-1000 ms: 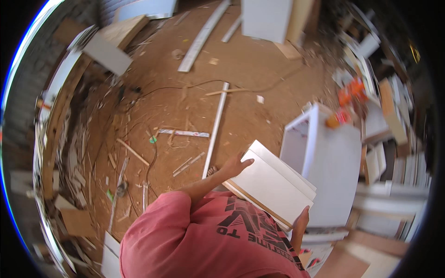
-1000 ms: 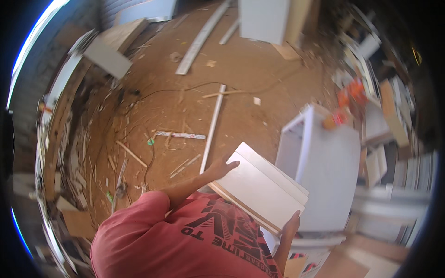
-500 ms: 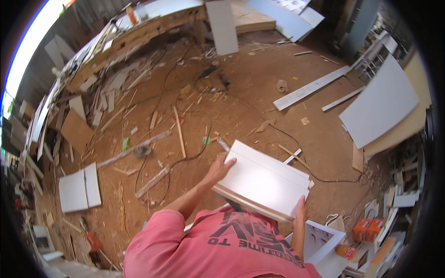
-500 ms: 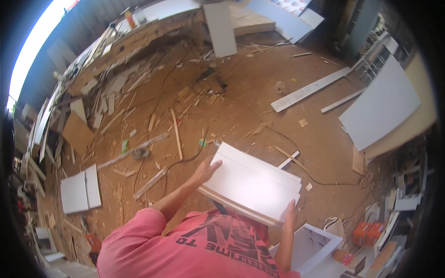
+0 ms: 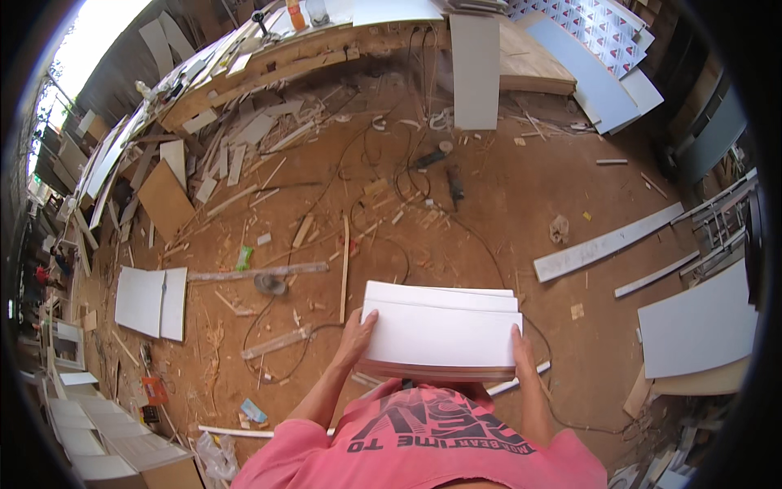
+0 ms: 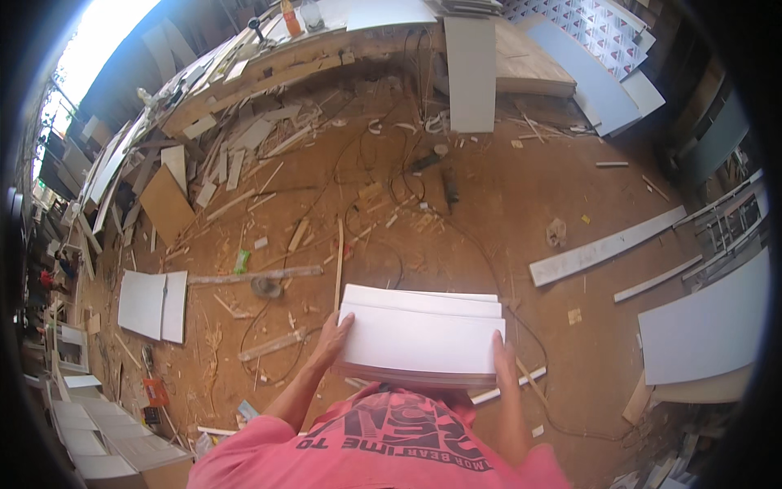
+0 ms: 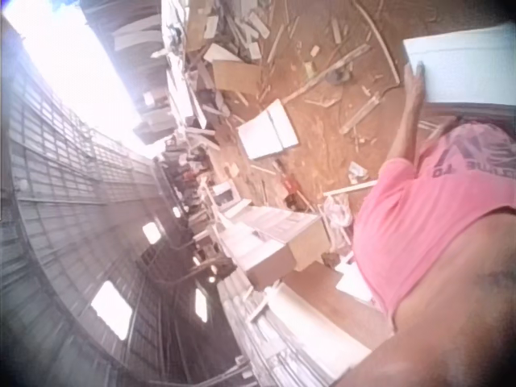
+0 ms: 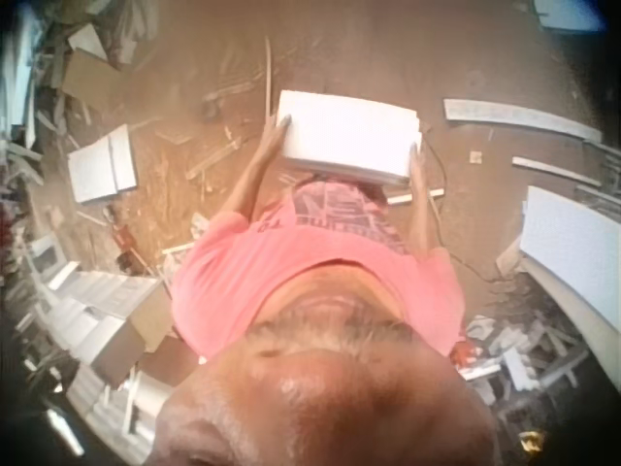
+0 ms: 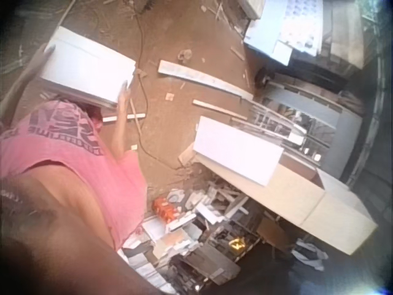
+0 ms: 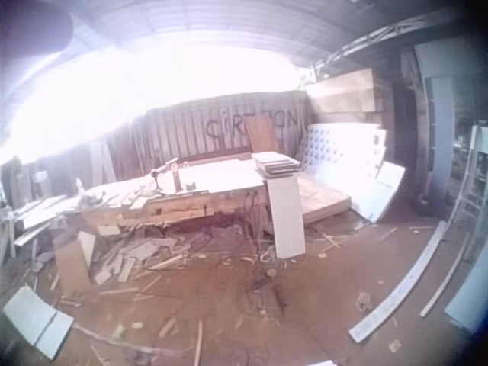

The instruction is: The person applies a strip of edging to the side of a white wooden panel, sands the edges with a sanding block, and uses a utility knife to trim excess material before wiping the surface with a cloth.

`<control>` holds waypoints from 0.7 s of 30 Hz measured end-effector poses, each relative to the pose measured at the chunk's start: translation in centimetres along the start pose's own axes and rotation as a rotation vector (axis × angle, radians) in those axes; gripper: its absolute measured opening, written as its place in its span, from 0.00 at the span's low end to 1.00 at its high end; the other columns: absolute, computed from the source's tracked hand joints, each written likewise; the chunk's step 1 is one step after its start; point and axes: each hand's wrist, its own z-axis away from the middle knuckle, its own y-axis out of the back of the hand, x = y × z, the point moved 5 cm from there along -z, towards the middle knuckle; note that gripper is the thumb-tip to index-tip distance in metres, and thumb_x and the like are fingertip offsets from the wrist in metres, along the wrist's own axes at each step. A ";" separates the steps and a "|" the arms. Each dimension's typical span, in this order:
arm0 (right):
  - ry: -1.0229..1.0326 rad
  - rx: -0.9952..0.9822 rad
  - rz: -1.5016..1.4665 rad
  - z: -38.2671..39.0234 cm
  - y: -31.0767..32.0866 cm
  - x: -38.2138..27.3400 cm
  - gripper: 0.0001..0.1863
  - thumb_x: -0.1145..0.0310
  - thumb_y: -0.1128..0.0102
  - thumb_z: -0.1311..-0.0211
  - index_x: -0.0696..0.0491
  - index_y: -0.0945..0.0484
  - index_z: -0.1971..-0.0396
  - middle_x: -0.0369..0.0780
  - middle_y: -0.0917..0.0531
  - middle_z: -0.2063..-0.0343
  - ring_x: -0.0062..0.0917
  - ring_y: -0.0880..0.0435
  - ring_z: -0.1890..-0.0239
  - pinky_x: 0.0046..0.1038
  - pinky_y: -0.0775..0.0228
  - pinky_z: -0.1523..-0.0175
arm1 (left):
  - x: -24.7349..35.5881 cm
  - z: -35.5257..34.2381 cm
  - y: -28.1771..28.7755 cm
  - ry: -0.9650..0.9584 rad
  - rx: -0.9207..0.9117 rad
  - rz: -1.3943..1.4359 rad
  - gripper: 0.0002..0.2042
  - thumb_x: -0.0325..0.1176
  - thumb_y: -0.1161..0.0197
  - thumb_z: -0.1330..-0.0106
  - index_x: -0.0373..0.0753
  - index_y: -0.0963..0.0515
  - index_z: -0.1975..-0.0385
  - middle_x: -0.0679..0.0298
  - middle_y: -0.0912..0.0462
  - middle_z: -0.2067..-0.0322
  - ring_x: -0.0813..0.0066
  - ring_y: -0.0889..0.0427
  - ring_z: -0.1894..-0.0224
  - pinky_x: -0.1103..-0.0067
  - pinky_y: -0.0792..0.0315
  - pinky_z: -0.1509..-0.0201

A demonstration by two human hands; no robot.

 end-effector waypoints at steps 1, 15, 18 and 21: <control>0.025 -0.030 0.037 -3.2 -0.6 -2.8 0.36 0.42 0.51 0.33 0.64 0.28 0.44 0.44 0.20 0.51 0.26 0.23 0.50 0.29 0.32 0.45 | 1.4 -1.3 0.1 0.044 0.039 0.011 0.25 0.46 0.42 0.31 0.29 0.30 0.45 0.51 0.20 0.55 0.67 0.21 0.52 0.74 0.29 0.48; 0.232 -0.185 0.127 -30.0 -16.8 -29.2 0.33 0.45 0.49 0.32 0.63 0.27 0.48 0.41 0.19 0.56 0.24 0.22 0.53 0.26 0.32 0.47 | 15.6 -27.4 8.3 -0.078 0.220 0.270 0.24 0.45 0.43 0.30 0.29 0.31 0.46 0.54 0.21 0.55 0.70 0.22 0.55 0.75 0.28 0.49; 0.180 -0.094 0.142 -32.5 -20.4 -34.3 0.32 0.45 0.50 0.32 0.63 0.27 0.47 0.42 0.19 0.56 0.24 0.22 0.53 0.25 0.32 0.46 | 19.3 -36.2 10.5 -0.128 0.188 0.216 0.24 0.44 0.43 0.30 0.29 0.31 0.45 0.54 0.21 0.55 0.70 0.23 0.55 0.75 0.29 0.48; 0.212 -0.058 0.010 -35.6 -23.1 -39.2 0.34 0.44 0.50 0.32 0.63 0.28 0.45 0.42 0.20 0.52 0.24 0.23 0.51 0.27 0.33 0.44 | 24.9 -45.0 12.1 -0.193 0.093 0.199 0.26 0.45 0.42 0.31 0.30 0.32 0.44 0.53 0.21 0.54 0.69 0.22 0.54 0.74 0.29 0.48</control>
